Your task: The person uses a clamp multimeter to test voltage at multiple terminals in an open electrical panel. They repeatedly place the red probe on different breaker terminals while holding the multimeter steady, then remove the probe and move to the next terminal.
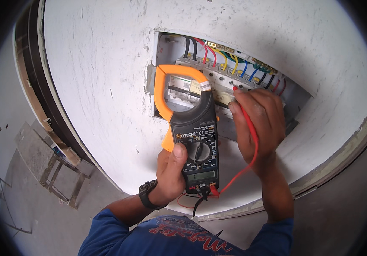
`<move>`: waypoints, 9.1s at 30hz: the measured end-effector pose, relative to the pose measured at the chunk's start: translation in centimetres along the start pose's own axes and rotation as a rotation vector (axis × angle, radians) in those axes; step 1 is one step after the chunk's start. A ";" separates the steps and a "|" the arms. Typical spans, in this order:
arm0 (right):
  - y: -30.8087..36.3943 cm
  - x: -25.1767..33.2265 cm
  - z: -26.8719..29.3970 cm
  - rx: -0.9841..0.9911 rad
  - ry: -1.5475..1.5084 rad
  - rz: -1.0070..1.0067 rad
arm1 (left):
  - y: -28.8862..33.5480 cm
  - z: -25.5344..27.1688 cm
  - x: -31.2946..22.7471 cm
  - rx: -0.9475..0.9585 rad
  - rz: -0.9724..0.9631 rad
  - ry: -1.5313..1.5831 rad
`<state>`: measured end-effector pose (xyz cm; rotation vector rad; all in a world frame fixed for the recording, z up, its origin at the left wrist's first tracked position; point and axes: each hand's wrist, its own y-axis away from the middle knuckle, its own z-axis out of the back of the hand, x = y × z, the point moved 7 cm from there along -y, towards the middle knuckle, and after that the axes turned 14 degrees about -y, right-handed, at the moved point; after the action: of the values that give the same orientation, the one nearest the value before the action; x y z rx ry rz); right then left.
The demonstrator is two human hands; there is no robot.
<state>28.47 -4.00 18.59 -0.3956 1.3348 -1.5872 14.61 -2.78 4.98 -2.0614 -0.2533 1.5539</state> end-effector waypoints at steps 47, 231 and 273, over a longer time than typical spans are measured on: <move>-0.4 0.2 -0.4 0.024 0.075 0.018 | -1.2 -0.6 -1.2 -0.002 -0.104 -0.015; 1.6 -0.2 2.1 0.040 0.057 -0.013 | -1.0 -2.3 2.0 -0.003 -0.080 -0.020; 0.4 -0.3 0.9 0.050 0.021 -0.033 | -0.7 -1.7 2.5 0.040 -0.054 -0.026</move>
<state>29.51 -4.22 18.62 -0.3733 1.3078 -1.6530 17.08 -1.58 3.53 -1.9889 -0.2819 1.5417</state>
